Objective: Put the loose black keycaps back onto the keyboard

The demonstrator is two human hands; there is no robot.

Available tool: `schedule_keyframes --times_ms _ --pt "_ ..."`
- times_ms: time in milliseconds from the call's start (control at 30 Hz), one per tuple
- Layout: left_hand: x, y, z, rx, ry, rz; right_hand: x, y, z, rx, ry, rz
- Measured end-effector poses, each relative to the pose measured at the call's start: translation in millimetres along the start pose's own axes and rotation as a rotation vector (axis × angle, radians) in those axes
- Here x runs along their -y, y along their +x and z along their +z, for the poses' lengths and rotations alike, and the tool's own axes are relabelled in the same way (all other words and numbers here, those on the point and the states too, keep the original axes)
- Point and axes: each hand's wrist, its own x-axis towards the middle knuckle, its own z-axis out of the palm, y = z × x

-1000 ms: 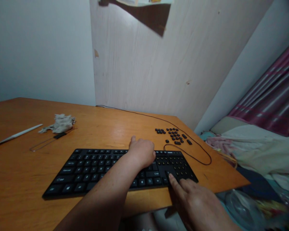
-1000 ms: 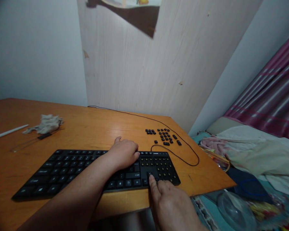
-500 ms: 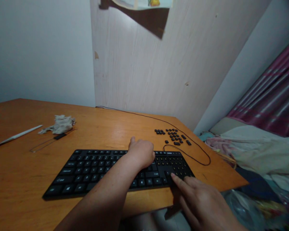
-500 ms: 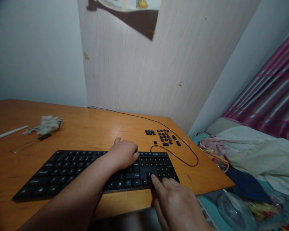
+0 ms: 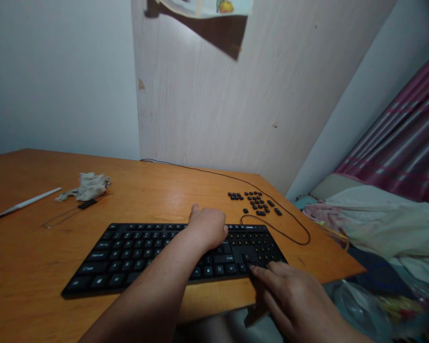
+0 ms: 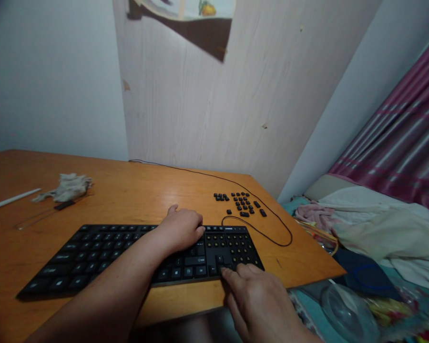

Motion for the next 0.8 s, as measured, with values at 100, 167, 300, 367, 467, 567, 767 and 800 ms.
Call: schedule_keyframes --times_ms 100,167,300,367,467,567,767,800 --pt "0 0 0.0 -0.004 -0.007 0.007 -8 7 -8 -0.008 0.066 0.079" --pt "0 -1 -0.3 -0.007 -0.003 0.010 -20 18 -12 -0.063 0.114 0.153" --pt "0 -1 0.1 -0.007 0.008 0.003 -64 56 -12 -0.135 0.143 0.276" --pt "0 0 0.7 -0.004 0.010 -0.001 -88 78 -8 -0.147 0.147 0.305" --pt "1 0 1.6 -0.003 0.011 0.002 -114 108 -1 -0.118 0.115 0.344" --pt "1 0 2.5 -0.016 0.008 0.006 -124 131 4 -0.046 0.073 0.318" --pt "1 0 4.3 -0.034 0.002 0.009 -129 157 9 0.070 0.065 0.243" --pt "1 0 4.4 -0.031 0.003 0.008 -130 160 11 0.083 0.064 0.236"
